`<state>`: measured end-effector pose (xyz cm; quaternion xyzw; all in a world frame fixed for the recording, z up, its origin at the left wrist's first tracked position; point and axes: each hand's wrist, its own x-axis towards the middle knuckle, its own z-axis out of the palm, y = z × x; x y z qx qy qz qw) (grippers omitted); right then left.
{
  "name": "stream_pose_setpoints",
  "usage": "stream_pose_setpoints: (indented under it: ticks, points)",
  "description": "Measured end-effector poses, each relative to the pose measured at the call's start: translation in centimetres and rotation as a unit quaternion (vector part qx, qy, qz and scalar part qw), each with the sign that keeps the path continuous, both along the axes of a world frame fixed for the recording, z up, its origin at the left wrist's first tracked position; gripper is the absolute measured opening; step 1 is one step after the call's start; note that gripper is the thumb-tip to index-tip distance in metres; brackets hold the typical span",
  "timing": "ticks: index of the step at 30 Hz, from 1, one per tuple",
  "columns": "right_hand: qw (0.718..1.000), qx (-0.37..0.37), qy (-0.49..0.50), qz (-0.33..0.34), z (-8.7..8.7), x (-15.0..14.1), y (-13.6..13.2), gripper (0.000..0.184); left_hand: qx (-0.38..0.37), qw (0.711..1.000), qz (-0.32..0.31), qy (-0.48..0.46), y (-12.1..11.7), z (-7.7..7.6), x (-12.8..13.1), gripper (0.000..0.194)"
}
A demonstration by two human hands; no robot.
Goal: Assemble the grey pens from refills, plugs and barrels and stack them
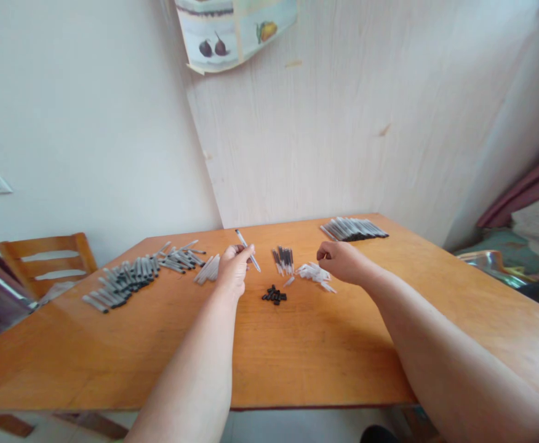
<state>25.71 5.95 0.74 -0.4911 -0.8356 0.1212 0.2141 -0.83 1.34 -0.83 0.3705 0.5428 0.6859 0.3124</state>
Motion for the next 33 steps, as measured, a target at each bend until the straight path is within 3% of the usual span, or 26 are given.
stream_pose_setpoints:
  ticks: [7, 16, 22, 25, 28, 30, 33]
  points:
    - [0.991, -0.073, -0.088, 0.063, 0.1, 0.4, -0.3, 0.008, 0.009, 1.0, -0.009, 0.003, 0.2, -0.2, -0.3, 0.041]
    - [0.984, -0.078, -0.147, 0.068, 0.2, -0.4, -1.7, 0.011, 0.009, 1.0, -0.004, 0.002, 0.1, 0.0, -0.2, 0.04]
    - [0.983, -0.084, -0.137, 0.091, 0.3, -0.3, -1.8, 0.015, 0.013, 1.0, -0.004, 0.003, 0.2, -0.2, -0.3, 0.04]
    - [0.992, -0.074, -0.046, 0.087, 0.5, -0.7, -1.8, 0.011, 0.019, 1.0, -0.009, -0.009, -0.1, 0.2, 0.0, 0.039]
    - [0.981, -0.128, 0.136, 0.061, 0.5, -1.6, -2.1, 0.01, 0.026, 0.999, -0.021, -0.027, -0.5, 0.7, 0.6, 0.038]
    - [0.936, -0.204, 0.283, 0.055, 0.5, -2.4, -2.4, 0.009, 0.033, 0.998, -0.03, -0.041, -0.8, 1.1, 0.9, 0.037]
    - [0.839, -0.299, 0.449, 0.069, 0.6, -3.5, -3.2, 0.013, 0.045, 0.996, -0.044, -0.069, -1.0, 1.5, 1.3, 0.036]
